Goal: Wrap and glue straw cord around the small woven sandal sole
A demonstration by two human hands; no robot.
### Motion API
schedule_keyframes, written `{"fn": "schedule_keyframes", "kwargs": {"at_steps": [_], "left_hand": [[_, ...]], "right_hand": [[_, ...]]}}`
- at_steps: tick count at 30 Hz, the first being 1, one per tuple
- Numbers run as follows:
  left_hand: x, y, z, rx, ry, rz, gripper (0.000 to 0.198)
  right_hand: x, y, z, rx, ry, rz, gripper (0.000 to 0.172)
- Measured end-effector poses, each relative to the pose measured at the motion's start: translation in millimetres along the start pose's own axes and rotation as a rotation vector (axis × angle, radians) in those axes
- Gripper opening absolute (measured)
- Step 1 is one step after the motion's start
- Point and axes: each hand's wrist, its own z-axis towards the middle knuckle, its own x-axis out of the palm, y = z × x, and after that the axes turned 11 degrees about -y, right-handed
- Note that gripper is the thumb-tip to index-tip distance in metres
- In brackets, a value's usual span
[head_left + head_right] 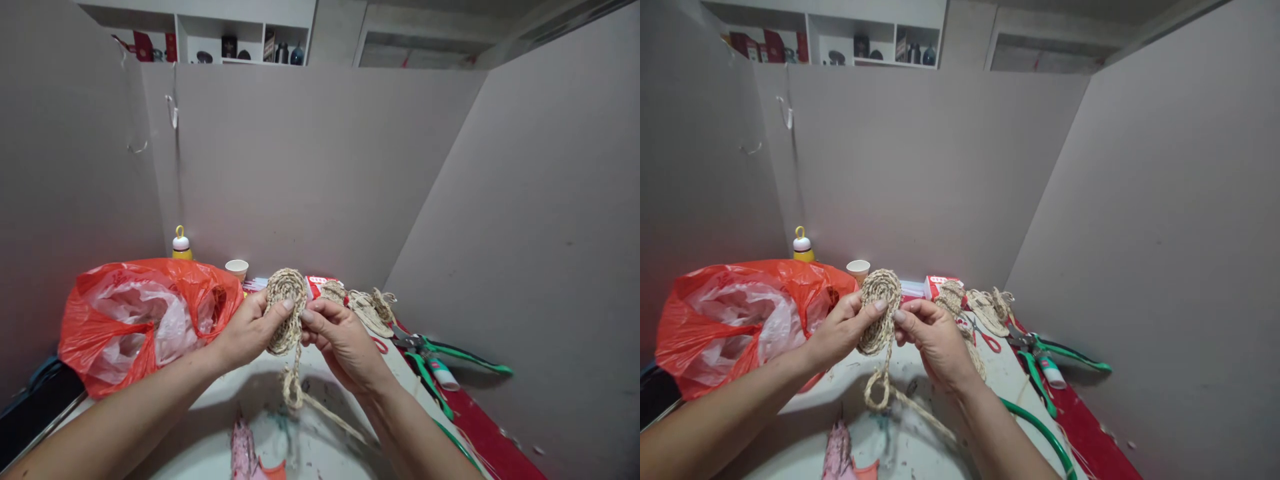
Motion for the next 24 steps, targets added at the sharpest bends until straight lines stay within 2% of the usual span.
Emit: {"fn": "schedule_keyframes", "kwargs": {"at_steps": [4, 9, 14, 24], "left_hand": [[-3.5, -2.3, 0.9, -0.025, 0.082, 0.003, 0.037], [-3.9, -5.8, -0.7, -0.017, 0.091, -0.07, 0.034], [-1.7, -6.1, -3.6, -0.001, 0.115, -0.097, 0.032], [4.4, -2.5, -8.4, 0.073, -0.023, -0.044, 0.028]], "right_hand": [[-2.0, 4.5, -0.9, 0.021, 0.039, -0.027, 0.024], [-4.2, 8.9, -2.0, 0.054, 0.07, -0.05, 0.023], [-2.2, 8.3, -2.9, 0.019, 0.063, -0.051, 0.022], [0.5, 3.2, -5.4, -0.117, 0.064, -0.068, 0.014]]}}
